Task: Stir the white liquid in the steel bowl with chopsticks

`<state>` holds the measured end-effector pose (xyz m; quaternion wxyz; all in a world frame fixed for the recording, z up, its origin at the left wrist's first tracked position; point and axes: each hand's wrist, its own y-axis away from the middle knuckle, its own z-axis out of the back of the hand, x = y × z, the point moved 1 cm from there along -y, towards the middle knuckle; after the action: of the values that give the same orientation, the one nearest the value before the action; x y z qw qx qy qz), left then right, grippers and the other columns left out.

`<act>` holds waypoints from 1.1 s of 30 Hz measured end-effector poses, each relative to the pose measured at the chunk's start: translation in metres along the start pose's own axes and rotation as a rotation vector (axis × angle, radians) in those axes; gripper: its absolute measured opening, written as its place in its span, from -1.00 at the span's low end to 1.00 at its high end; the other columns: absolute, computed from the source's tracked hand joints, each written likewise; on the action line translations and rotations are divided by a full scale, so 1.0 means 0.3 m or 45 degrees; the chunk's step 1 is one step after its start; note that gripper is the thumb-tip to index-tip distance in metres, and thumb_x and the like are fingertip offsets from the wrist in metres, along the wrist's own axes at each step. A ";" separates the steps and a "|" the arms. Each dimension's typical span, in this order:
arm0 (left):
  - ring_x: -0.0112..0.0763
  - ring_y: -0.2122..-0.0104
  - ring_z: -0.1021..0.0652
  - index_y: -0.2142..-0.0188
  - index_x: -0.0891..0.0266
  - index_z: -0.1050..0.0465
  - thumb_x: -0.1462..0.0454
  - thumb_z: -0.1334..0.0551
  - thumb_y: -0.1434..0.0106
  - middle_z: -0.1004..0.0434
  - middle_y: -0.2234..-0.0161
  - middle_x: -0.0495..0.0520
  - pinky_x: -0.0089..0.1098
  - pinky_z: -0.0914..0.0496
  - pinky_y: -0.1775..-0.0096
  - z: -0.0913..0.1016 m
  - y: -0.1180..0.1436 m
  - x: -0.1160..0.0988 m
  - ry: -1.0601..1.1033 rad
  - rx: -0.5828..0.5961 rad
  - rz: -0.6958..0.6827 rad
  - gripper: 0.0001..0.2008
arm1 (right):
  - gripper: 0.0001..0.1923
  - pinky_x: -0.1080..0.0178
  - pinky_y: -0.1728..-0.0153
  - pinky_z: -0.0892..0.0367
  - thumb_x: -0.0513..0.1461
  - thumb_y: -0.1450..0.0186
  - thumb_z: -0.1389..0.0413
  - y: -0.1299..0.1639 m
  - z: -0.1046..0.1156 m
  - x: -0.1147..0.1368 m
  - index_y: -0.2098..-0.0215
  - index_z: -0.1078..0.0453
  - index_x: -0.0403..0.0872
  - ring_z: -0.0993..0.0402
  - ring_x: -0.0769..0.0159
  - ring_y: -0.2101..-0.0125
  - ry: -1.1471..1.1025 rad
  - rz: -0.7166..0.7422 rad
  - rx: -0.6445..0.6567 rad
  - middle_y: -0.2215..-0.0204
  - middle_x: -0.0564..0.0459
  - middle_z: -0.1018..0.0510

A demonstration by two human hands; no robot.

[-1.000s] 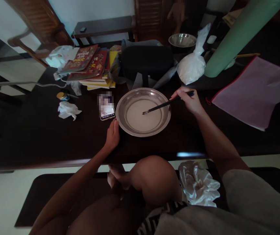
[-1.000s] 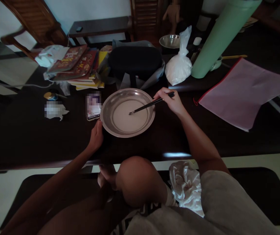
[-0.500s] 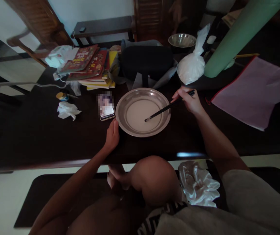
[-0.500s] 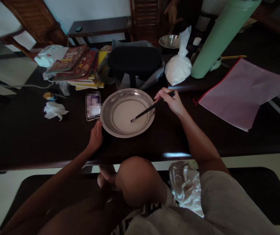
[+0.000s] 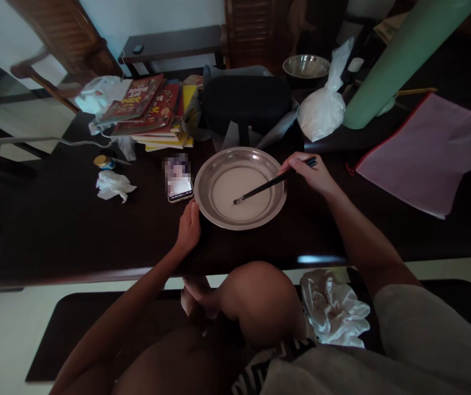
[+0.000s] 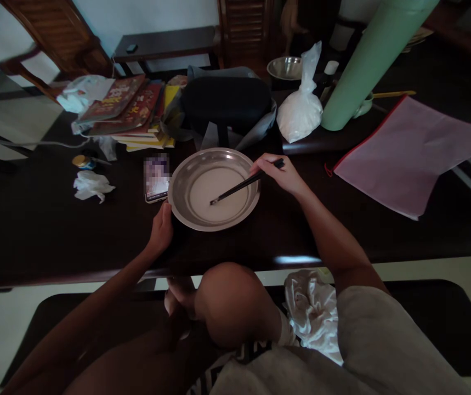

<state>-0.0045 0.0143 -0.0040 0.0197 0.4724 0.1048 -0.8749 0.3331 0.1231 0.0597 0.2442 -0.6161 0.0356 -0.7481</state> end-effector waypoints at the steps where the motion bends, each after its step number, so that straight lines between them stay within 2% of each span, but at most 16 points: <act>1: -0.16 -0.13 -0.48 -0.09 0.27 -0.41 -0.17 0.16 -0.41 -0.50 -0.11 0.25 -0.12 -0.32 -0.19 0.000 0.000 0.001 0.001 -0.001 0.001 -0.32 | -0.57 0.21 0.22 -0.47 0.12 -0.31 -0.13 0.000 0.000 0.003 0.43 -0.54 -0.02 -0.59 0.30 0.35 0.014 0.013 0.006 0.44 0.05 -0.64; 5: -0.16 -0.12 -0.48 -0.08 0.26 -0.42 -0.15 0.15 -0.42 -0.51 -0.10 0.24 -0.12 -0.32 -0.17 0.000 0.002 0.003 0.004 -0.016 0.008 -0.35 | -0.56 0.18 0.27 -0.48 0.16 -0.28 -0.13 -0.005 0.021 -0.002 0.44 -0.53 0.01 -0.58 0.28 0.41 0.018 0.002 -0.165 0.50 0.07 -0.61; 7: -0.17 -0.11 -0.48 -0.08 0.25 -0.42 -0.13 0.14 -0.42 -0.51 -0.10 0.24 -0.13 -0.32 -0.17 0.000 0.002 0.004 0.008 -0.015 0.008 -0.37 | -0.54 0.17 0.32 -0.48 0.19 -0.26 -0.13 -0.005 0.025 -0.007 0.45 -0.51 0.01 -0.57 0.27 0.48 -0.006 -0.039 -0.198 0.56 0.09 -0.58; 12: -0.18 -0.08 -0.50 -0.08 0.27 -0.42 -0.13 0.14 -0.43 -0.53 -0.05 0.24 -0.13 -0.33 -0.15 0.000 0.002 0.007 -0.005 -0.020 0.015 -0.37 | -0.53 0.18 0.25 -0.49 0.19 -0.26 -0.13 -0.002 0.001 0.004 0.45 -0.53 0.00 -0.59 0.26 0.39 0.009 -0.049 -0.034 0.49 0.06 -0.64; 15: -0.17 -0.09 -0.49 -0.07 0.27 -0.42 -0.14 0.15 -0.42 -0.52 -0.07 0.24 -0.13 -0.33 -0.15 -0.001 0.002 0.009 -0.010 -0.023 0.018 -0.35 | -0.57 0.20 0.25 -0.48 0.15 -0.27 -0.15 -0.005 0.013 0.003 0.44 -0.55 0.01 -0.60 0.28 0.38 0.017 0.008 -0.102 0.47 0.06 -0.65; 18: -0.17 -0.08 -0.49 -0.07 0.28 -0.42 -0.17 0.15 -0.41 -0.52 -0.06 0.25 -0.13 -0.34 -0.15 -0.002 0.002 0.009 -0.012 -0.027 0.021 -0.33 | -0.57 0.22 0.35 -0.46 0.14 -0.28 -0.15 -0.007 0.027 -0.010 0.45 -0.54 0.01 -0.58 0.30 0.48 -0.055 0.019 -0.175 0.56 0.09 -0.61; 20: -0.17 -0.06 -0.50 -0.07 0.29 -0.42 -0.17 0.16 -0.41 -0.53 -0.04 0.26 -0.13 -0.34 -0.14 -0.002 0.002 0.007 -0.013 -0.025 0.019 -0.32 | -0.56 0.22 0.36 -0.47 0.15 -0.28 -0.14 -0.006 0.022 -0.013 0.44 -0.54 0.00 -0.57 0.31 0.50 -0.069 -0.005 -0.131 0.57 0.10 -0.60; 23: -0.17 -0.05 -0.51 -0.07 0.30 -0.42 -0.16 0.16 -0.42 -0.54 -0.02 0.26 -0.13 -0.35 -0.12 -0.001 0.002 0.004 -0.026 -0.028 0.013 -0.32 | -0.53 0.19 0.25 -0.49 0.19 -0.26 -0.13 -0.003 0.006 -0.003 0.43 -0.54 0.00 -0.60 0.29 0.40 -0.015 -0.034 -0.033 0.48 0.07 -0.65; 26: -0.17 -0.05 -0.50 -0.07 0.28 -0.43 -0.16 0.16 -0.41 -0.53 -0.03 0.25 -0.13 -0.34 -0.12 0.000 0.002 0.004 -0.028 -0.023 0.013 -0.32 | -0.52 0.18 0.24 -0.50 0.21 -0.24 -0.14 -0.005 0.011 0.004 0.44 -0.54 0.01 -0.60 0.26 0.36 0.030 -0.029 -0.092 0.45 0.06 -0.66; 29: -0.17 -0.07 -0.50 -0.08 0.28 -0.42 -0.17 0.16 -0.41 -0.52 -0.06 0.26 -0.14 -0.33 -0.14 0.000 0.002 0.006 -0.020 -0.015 0.020 -0.32 | -0.53 0.18 0.33 -0.49 0.21 -0.24 -0.14 -0.007 0.025 -0.004 0.46 -0.52 0.02 -0.59 0.27 0.46 -0.011 -0.026 -0.187 0.55 0.09 -0.60; 33: -0.17 -0.06 -0.50 -0.07 0.27 -0.43 -0.16 0.15 -0.41 -0.53 -0.04 0.25 -0.14 -0.34 -0.14 0.000 0.002 0.010 -0.012 -0.027 0.013 -0.34 | -0.53 0.19 0.30 -0.49 0.19 -0.26 -0.13 -0.005 0.010 -0.002 0.45 -0.53 0.01 -0.58 0.29 0.45 -0.019 -0.033 -0.080 0.52 0.08 -0.62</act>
<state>-0.0060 0.0138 -0.0067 0.0296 0.4686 0.1117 -0.8758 0.3354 0.1253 0.0603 0.2153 -0.6294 0.0491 -0.7450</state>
